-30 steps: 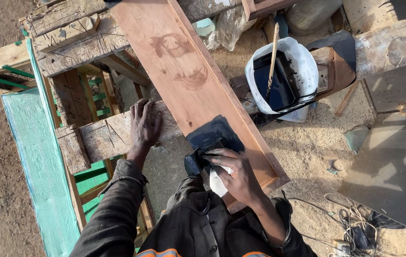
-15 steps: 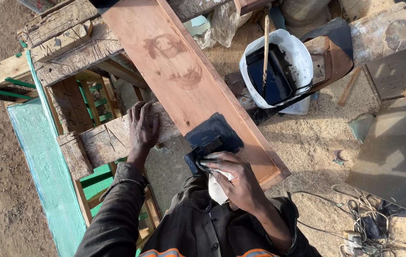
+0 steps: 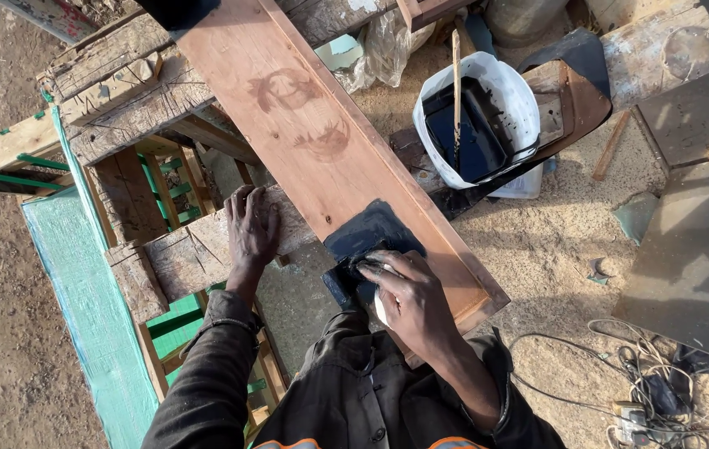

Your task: The person applies a dark liquid finish to wooden trays using a white cloth. They dip the cloth into a container of the dark liquid and wipe it onto the surface of the trays, covering the wood grain. The person works on multiple trays placed on a wooden pallet structure.

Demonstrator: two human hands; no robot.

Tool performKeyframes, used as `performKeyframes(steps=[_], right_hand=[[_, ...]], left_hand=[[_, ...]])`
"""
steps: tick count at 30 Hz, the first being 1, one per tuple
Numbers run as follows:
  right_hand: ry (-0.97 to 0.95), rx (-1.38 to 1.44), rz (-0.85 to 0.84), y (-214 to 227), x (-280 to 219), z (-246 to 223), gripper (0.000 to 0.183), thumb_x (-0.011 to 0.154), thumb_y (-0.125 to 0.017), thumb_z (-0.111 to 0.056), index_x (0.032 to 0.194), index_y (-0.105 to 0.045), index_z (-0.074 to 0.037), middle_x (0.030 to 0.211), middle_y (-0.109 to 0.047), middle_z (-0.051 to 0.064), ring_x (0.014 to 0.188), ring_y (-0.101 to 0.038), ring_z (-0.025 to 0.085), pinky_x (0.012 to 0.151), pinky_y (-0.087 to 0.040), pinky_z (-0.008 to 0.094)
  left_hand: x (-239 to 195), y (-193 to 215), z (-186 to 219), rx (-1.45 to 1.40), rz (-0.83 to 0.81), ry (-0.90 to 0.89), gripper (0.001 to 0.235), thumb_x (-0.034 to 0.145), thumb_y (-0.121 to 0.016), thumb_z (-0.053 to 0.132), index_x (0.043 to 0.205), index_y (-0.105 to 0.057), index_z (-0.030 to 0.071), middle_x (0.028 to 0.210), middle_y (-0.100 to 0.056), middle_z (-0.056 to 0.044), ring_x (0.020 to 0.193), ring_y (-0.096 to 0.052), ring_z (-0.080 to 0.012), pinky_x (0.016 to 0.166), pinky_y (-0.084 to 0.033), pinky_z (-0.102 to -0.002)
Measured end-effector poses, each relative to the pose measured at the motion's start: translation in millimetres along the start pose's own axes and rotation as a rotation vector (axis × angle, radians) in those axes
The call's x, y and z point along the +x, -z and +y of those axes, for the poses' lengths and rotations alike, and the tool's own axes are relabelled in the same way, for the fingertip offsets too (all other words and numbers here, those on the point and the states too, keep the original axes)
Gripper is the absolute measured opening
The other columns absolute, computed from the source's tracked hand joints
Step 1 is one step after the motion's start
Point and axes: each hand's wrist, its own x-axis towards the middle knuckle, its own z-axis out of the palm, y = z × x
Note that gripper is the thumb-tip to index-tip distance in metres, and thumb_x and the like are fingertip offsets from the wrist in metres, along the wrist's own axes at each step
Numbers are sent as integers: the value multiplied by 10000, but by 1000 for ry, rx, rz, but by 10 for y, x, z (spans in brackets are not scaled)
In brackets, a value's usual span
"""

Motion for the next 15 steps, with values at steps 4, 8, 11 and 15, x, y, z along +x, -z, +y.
performKeyframes(steps=[4, 8, 11, 15], right_hand=[[22, -25, -39, -93, -23, 97, 313, 867, -588, 64, 1043, -787, -101, 1102, -711, 148, 963, -672, 362, 733, -615, 405], [21, -79, 12, -37, 64, 139, 342, 897, -588, 33, 1102, -791, -151, 1102, -714, 111, 978, -688, 331, 751, -612, 392], [-15, 0, -9, -2, 48, -36, 340, 892, -582, 50, 1085, -795, -132, 1105, -718, 128, 964, -684, 342, 744, -607, 398], [-58, 23, -6, -104, -52, 120, 315, 846, -648, 64, 1053, -799, -120, 1102, -732, 117, 996, -698, 335, 791, -605, 395]], left_hand=[[-10, -11, -8, 12, 0, 1, 342, 965, -648, 208, 1256, -569, 48, 1163, -533, -188, 1126, -544, -409, 1001, -458, -510], [-15, -23, -52, -7, -1, 11, 344, 973, -645, 212, 1266, -572, 48, 1176, -536, -195, 1154, -540, -415, 1017, -449, -516], [-28, -49, -49, -17, 1, 13, 340, 977, -640, 216, 1266, -575, 49, 1175, -536, -193, 1158, -536, -412, 1021, -446, -514], [-39, -66, -76, -3, 13, 4, 348, 969, -652, 215, 1267, -574, 53, 1175, -537, -195, 1162, -536, -415, 1024, -444, -515]])
